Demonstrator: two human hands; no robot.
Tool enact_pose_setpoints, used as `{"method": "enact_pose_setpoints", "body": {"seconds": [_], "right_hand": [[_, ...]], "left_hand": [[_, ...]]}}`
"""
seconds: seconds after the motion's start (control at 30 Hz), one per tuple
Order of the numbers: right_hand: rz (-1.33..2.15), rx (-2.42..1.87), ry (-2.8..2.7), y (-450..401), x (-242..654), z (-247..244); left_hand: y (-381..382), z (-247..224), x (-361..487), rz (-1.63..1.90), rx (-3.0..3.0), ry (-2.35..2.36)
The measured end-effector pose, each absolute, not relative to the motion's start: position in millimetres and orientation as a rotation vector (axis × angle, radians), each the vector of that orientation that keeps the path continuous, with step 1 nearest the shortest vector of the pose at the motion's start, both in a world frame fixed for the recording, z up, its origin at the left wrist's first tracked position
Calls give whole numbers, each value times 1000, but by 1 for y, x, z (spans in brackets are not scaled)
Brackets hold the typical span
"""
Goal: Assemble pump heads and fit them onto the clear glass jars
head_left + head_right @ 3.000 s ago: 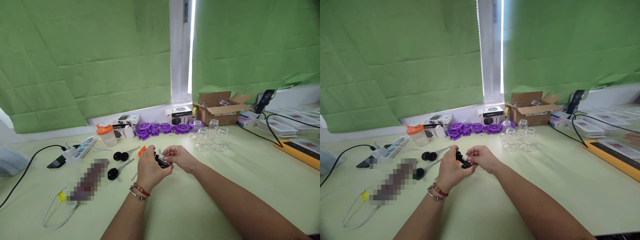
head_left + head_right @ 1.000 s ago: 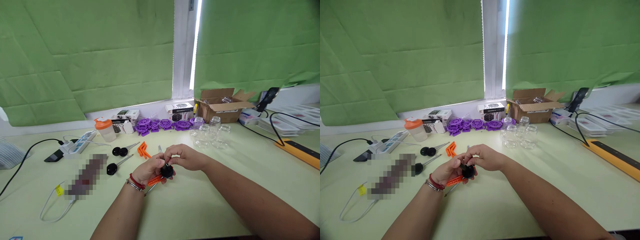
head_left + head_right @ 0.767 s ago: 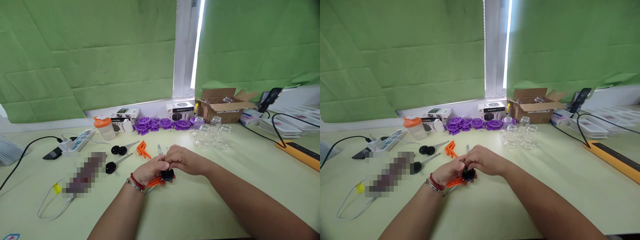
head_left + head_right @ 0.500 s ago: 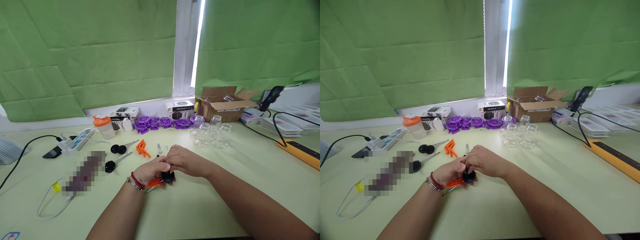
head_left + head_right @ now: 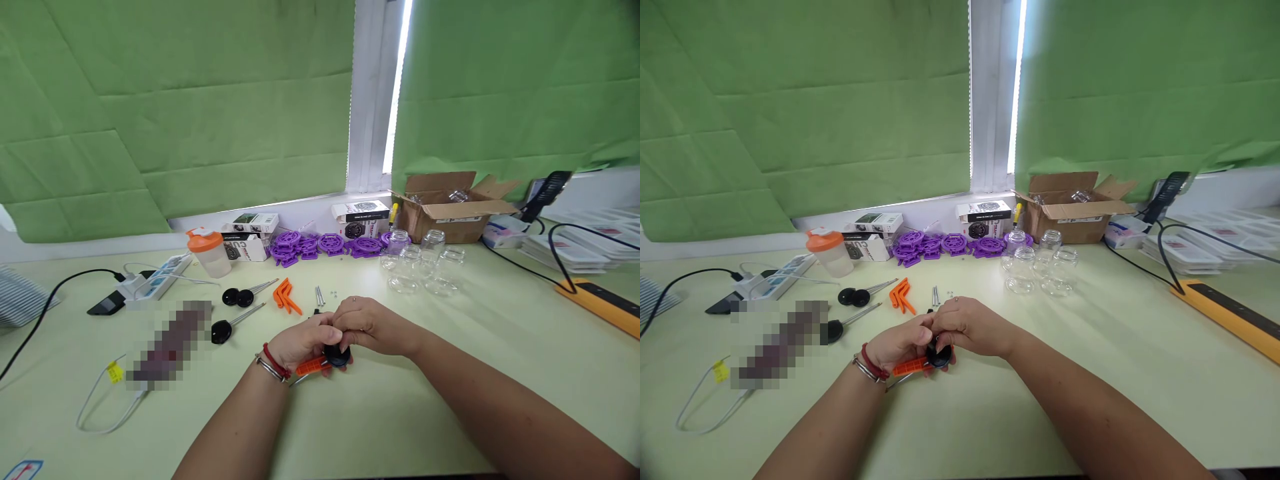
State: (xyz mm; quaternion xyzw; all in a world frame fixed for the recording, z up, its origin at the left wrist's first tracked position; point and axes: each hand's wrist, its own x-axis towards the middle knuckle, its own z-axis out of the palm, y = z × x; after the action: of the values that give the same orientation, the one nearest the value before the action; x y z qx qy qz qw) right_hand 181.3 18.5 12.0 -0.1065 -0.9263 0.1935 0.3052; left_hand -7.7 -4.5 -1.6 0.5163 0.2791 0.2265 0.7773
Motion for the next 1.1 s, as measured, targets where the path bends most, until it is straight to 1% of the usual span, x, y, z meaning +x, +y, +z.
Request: {"method": "enact_pose_setpoints", "body": {"seconds": [0.23, 0.47, 0.97, 1.1], "right_hand": [[610, -259, -2366, 17, 179, 8], [577, -276, -2360, 15, 178, 9], [704, -269, -2271, 15, 178, 3], [689, -259, -2310, 17, 177, 2]], "left_hand": [[-5, 0, -8, 507, 1106, 611], [-7, 0, -9, 505, 1095, 612], [-5, -1, -9, 494, 1113, 614], [-5, -1, -8, 500, 1108, 632]]}}
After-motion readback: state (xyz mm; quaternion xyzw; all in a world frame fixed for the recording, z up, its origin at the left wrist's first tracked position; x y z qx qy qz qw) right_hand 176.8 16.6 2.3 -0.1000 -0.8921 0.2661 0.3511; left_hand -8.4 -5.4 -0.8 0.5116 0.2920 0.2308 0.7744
